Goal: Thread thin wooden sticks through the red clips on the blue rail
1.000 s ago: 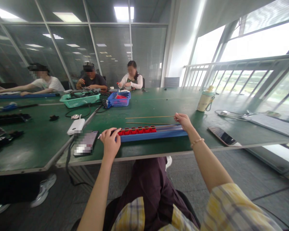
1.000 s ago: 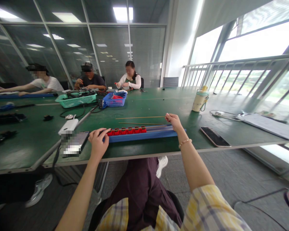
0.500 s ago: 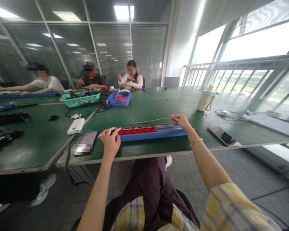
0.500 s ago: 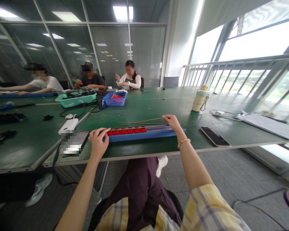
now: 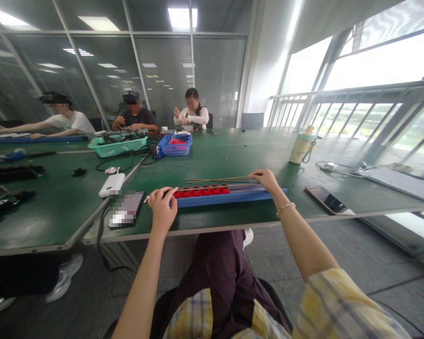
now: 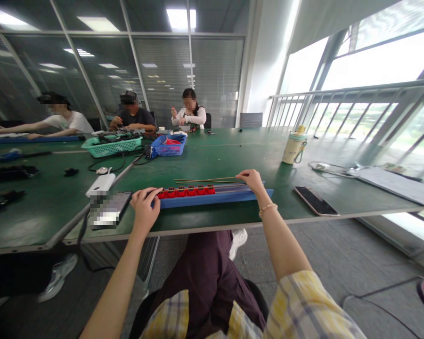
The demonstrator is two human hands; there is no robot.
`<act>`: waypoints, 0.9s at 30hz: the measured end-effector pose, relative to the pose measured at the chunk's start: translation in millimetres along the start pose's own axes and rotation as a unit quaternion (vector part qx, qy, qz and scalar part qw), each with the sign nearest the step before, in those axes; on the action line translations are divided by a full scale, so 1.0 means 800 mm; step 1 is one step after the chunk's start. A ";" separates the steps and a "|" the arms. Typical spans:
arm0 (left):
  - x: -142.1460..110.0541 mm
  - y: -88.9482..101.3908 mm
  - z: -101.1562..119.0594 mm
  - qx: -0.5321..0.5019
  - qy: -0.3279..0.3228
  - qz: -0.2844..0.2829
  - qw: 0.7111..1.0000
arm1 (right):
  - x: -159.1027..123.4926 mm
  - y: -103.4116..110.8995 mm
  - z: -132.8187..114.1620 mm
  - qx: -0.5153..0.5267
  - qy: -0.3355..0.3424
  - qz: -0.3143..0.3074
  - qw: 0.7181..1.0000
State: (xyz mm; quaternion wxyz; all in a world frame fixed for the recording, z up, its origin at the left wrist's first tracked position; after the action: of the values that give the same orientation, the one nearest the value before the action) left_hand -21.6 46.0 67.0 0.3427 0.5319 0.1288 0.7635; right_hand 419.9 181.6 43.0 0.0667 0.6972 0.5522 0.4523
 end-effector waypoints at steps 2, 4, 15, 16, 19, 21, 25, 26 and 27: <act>0.000 0.000 0.000 -0.002 0.001 0.000 1.000 | 0.001 -0.003 0.002 -0.005 -0.001 -0.008 1.000; 0.000 0.000 -0.001 -0.002 0.002 0.000 1.000 | 0.003 -0.006 0.006 -0.016 -0.001 -0.015 1.000; 0.000 0.001 0.001 -0.002 0.003 -0.004 1.000 | 0.004 -0.027 0.009 -0.062 0.015 -0.101 0.993; 0.000 0.001 0.001 -0.002 0.003 -0.004 1.000 | 0.004 -0.027 0.010 -0.071 0.009 -0.104 0.992; 0.000 0.001 0.001 -0.002 0.001 -0.003 1.000 | 0.003 -0.026 0.009 -0.093 0.002 -0.110 0.990; 0.000 0.001 0.001 -0.003 0.000 -0.003 1.000 | 0.003 -0.026 0.009 -0.107 -0.001 -0.118 0.987; 0.000 0.000 0.001 -0.003 0.003 -0.009 1.000 | 0.003 -0.030 0.012 -0.138 -0.009 -0.147 0.979; 0.000 0.000 0.001 -0.003 0.005 -0.010 1.000 | 0.004 -0.032 0.014 -0.149 -0.014 -0.156 0.976; 0.000 0.001 0.001 -0.003 0.006 -0.011 1.000 | 0.004 -0.033 0.016 -0.159 -0.021 -0.165 0.973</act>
State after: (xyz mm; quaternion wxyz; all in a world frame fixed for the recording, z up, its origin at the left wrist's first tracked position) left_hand -20.7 45.5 67.8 0.3517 0.5251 0.1341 0.7633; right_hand 410.6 199.4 21.6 0.2618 0.5862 0.5790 0.5026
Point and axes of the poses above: each hand's wrist, its own x-axis towards the middle knuckle, its own y-axis out of the back of the hand, z = x × y, the point moved 8 cm from there along x, towards the middle knuckle, and after that the axes turned 11 degrees about y, right-handed, at the moved point
